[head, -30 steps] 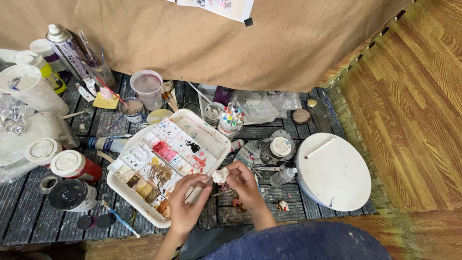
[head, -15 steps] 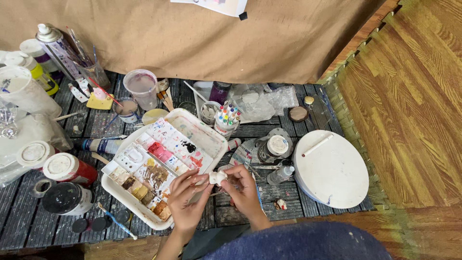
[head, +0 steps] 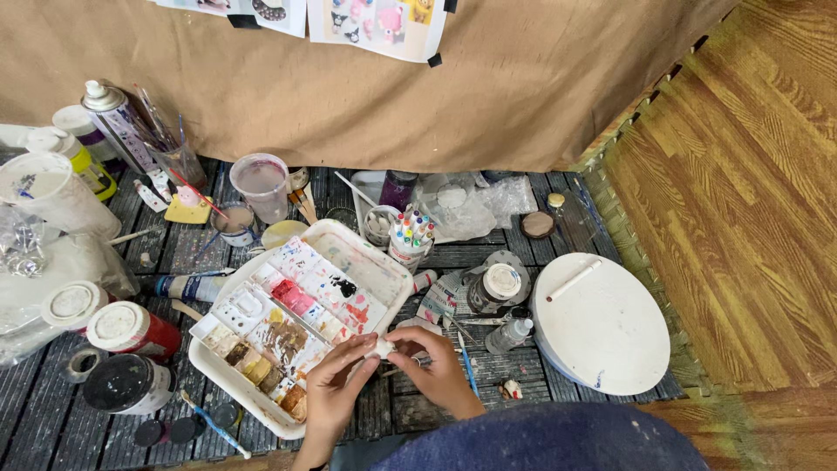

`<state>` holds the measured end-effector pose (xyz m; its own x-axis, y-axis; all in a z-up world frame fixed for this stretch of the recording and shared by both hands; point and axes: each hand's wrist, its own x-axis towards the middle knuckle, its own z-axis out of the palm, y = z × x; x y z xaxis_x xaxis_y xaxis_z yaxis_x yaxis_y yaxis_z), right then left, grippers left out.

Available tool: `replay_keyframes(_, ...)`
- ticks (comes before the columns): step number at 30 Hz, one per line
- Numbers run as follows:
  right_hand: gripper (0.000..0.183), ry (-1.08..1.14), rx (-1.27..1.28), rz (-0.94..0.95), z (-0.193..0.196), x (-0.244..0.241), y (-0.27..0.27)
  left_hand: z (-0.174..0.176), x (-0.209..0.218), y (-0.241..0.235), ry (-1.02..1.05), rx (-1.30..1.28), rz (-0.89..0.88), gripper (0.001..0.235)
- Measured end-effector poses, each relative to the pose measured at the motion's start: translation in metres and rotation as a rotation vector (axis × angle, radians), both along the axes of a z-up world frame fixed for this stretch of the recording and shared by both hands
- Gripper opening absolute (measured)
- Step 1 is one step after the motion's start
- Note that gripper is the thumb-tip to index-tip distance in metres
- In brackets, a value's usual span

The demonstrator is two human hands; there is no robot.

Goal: The person paints small figurines using a fine brush and a palette of mixed paints. They dip the brush into water, mix colors on the palette, and apply paint to the figurines one at a time.

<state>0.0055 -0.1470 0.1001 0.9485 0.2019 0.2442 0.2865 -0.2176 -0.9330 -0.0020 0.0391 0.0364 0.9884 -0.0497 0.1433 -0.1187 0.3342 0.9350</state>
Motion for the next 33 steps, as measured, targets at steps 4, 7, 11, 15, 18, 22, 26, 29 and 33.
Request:
replay_keyframes(4,0.025,0.041,0.037,0.02,-0.004,0.0,-0.001,-0.01,0.002,0.0,0.021,-0.023,-0.004,0.028)
replay_keyframes(7,0.024,0.071,0.071,0.041,-0.009,0.001,-0.004,-0.012,0.003,0.001,0.03,-0.034,-0.047,0.028)
replay_keyframes(11,0.024,0.092,0.098,0.084,-0.016,0.004,-0.012,-0.016,0.004,0.002,0.106,-0.099,-0.106,0.029)
replay_keyframes(15,0.027,0.143,0.161,0.089,-0.024,0.006,-0.017,-0.026,0.006,0.001,0.095,-0.103,-0.137,0.029)
replay_keyframes(18,0.029,0.183,0.15,0.096,-0.029,0.006,-0.022,-0.035,0.004,0.0,0.147,-0.175,-0.147,0.029)
replay_keyframes(22,0.033,0.29,0.095,0.123,-0.033,0.008,-0.026,-0.033,0.002,-0.002,0.164,-0.325,-0.097,0.027)
replay_keyframes(26,0.048,0.416,0.287,0.201,-0.036,0.009,-0.014,-0.012,0.0,-0.004,0.047,-0.049,0.088,0.035)
replay_keyframes(29,0.048,0.516,0.461,0.15,-0.032,0.006,-0.003,0.011,-0.004,-0.005,-0.218,0.326,0.248,0.03)
replay_keyframes(33,0.042,0.577,0.532,0.21,-0.022,-0.002,0.0,0.035,-0.007,-0.006,-0.568,0.635,0.38,0.032)
